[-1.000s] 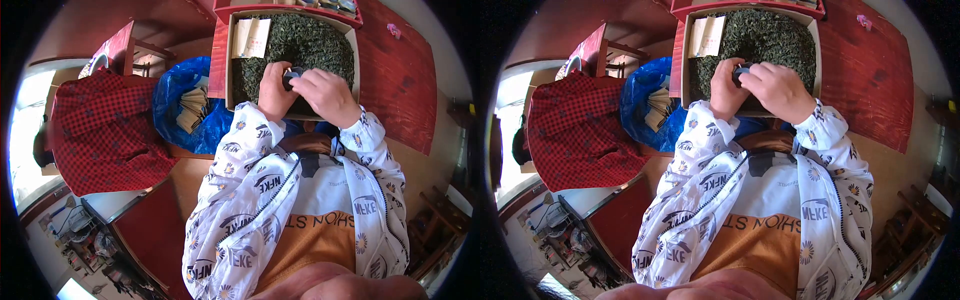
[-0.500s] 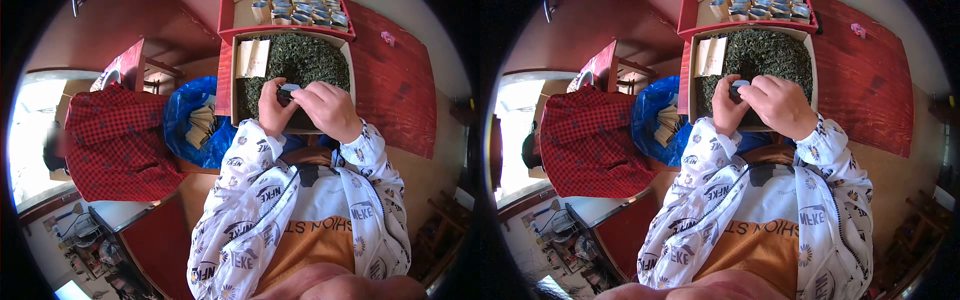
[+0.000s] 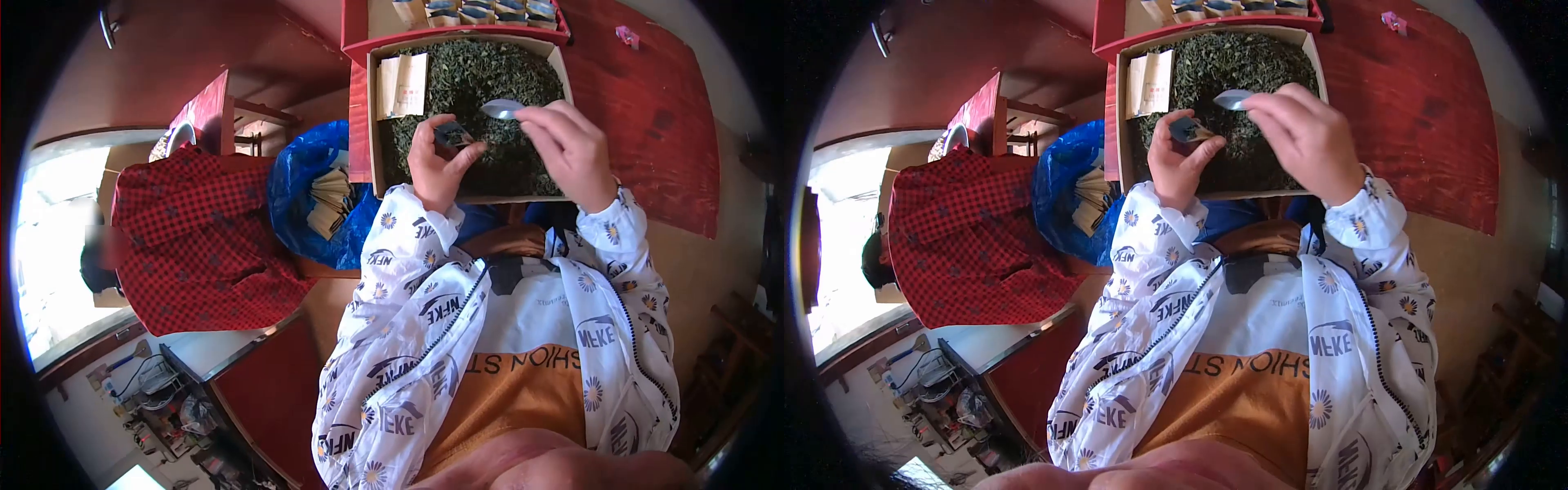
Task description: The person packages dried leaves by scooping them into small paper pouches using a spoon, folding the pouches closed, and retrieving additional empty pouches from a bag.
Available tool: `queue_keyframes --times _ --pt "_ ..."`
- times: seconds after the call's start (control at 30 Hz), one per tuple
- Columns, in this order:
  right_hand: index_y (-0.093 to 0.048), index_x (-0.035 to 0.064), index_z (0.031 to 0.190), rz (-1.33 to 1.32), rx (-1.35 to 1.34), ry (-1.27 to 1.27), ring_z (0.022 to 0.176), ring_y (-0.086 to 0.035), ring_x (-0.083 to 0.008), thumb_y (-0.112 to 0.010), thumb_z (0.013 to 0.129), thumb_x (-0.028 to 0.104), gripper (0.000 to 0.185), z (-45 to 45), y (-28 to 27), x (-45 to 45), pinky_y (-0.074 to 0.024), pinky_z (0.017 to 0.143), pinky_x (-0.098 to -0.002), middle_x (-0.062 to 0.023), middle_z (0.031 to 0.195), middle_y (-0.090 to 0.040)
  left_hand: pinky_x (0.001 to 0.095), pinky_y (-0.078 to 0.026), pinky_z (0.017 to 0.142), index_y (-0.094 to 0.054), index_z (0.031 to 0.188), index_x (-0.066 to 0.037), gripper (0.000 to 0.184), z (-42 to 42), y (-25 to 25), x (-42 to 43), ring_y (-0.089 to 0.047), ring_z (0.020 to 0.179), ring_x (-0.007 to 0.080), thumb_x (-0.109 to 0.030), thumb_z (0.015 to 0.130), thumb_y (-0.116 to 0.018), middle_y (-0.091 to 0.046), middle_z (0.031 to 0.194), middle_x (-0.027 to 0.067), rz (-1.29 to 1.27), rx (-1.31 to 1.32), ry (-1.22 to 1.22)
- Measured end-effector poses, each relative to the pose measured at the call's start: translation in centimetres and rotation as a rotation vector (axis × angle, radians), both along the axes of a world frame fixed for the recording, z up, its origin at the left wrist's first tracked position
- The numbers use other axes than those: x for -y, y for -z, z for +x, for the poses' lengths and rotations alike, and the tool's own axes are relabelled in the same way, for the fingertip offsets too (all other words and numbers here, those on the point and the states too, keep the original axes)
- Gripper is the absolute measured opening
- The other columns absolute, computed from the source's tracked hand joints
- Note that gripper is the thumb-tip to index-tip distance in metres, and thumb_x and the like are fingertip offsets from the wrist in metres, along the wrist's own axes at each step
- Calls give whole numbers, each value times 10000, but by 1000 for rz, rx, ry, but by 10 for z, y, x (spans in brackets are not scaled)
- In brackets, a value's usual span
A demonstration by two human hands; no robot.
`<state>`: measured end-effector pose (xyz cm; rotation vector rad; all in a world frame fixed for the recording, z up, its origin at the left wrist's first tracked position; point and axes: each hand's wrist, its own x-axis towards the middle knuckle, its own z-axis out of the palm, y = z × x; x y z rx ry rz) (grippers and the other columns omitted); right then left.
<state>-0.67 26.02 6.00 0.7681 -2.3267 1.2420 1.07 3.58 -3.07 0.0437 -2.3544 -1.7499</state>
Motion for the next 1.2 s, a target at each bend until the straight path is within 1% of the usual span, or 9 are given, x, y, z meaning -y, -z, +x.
queue_keyframes --times 0.13,0.27,0.33,0.5,0.6,0.8,0.9,0.93,1.2 --pt "-721 3 1077 -79 166 14 772 -659 -207 -684 945 10 137 7 23 -16 -521 682 -314 -106 903 -680 280 -534 696 -653 1128 -10 400 -1 2 -3 -670 766 148 -132 815 -869 -699 917 77 233 -58 79" --pt "-719 3 1074 -99 267 1 775 -656 -203 -675 951 11 131 16 44 -20 -513 689 -297 -105 900 -682 242 -528 669 -654 1094 16 320 -2 6 2 -659 761 103 -116 865 -834 -704 844 44 -81 -50 11" --pt "-719 3 1064 -115 254 7 765 -652 -202 -675 953 17 121 17 52 -21 -511 684 -296 -104 890 -680 229 -519 638 -660 1106 7 310 -1 -7 -2 -646 753 84 -129 881 -825 -696 839 31 212 104 7" --pt "-721 3 1050 -143 285 20 765 -661 -206 -670 954 23 111 16 61 -26 -510 672 -300 -106 883 -684 235 -523 629 -579 1317 -59 501 -8 -18 1 -626 720 75 -44 870 -806 -663 999 71 40 -137 -2" --pt "-721 2 1042 -139 288 10 745 -657 -209 -666 956 28 106 18 65 -28 -505 657 -303 -107 865 -679 342 -568 706 -595 1297 -68 435 0 -25 7 -696 830 257 -55 893 -754 -668 1040 133 -389 -154 120" --pt "-720 6 1026 -137 275 -19 727 -655 -229 -677 947 44 97 20 66 -25 -498 639 -314 -111 852 -669 369 -544 685 -656 1101 -45 240 2 -32 9 -669 810 337 -73 886 -758 -648 944 139 -552 -286 191" --pt "-718 4 1023 -100 287 -21 738 -659 -247 -683 936 35 99 23 66 -27 -502 645 -327 -122 858 -667 370 -567 711 -673 1037 -37 190 -1 -50 12 -704 808 299 -93 881 -767 -687 914 132 -430 -313 97" --pt "-718 4 1023 -105 277 -18 738 -659 -247 -683 936 35 99 24 64 -27 -502 645 -327 -122 858 -667 275 -537 635 -707 1060 -14 197 -7 -59 18 -663 688 140 -60 878 -767 -705 868 88 -368 -333 -7" --pt "-717 14 1011 -51 315 9 752 -685 -305 -690 922 29 94 25 30 -29 -525 633 -367 -140 861 -671 259 -535 615 -725 1039 14 165 -160 -162 106 -651 653 99 -114 934 -721 -712 807 55 -255 -370 -197"
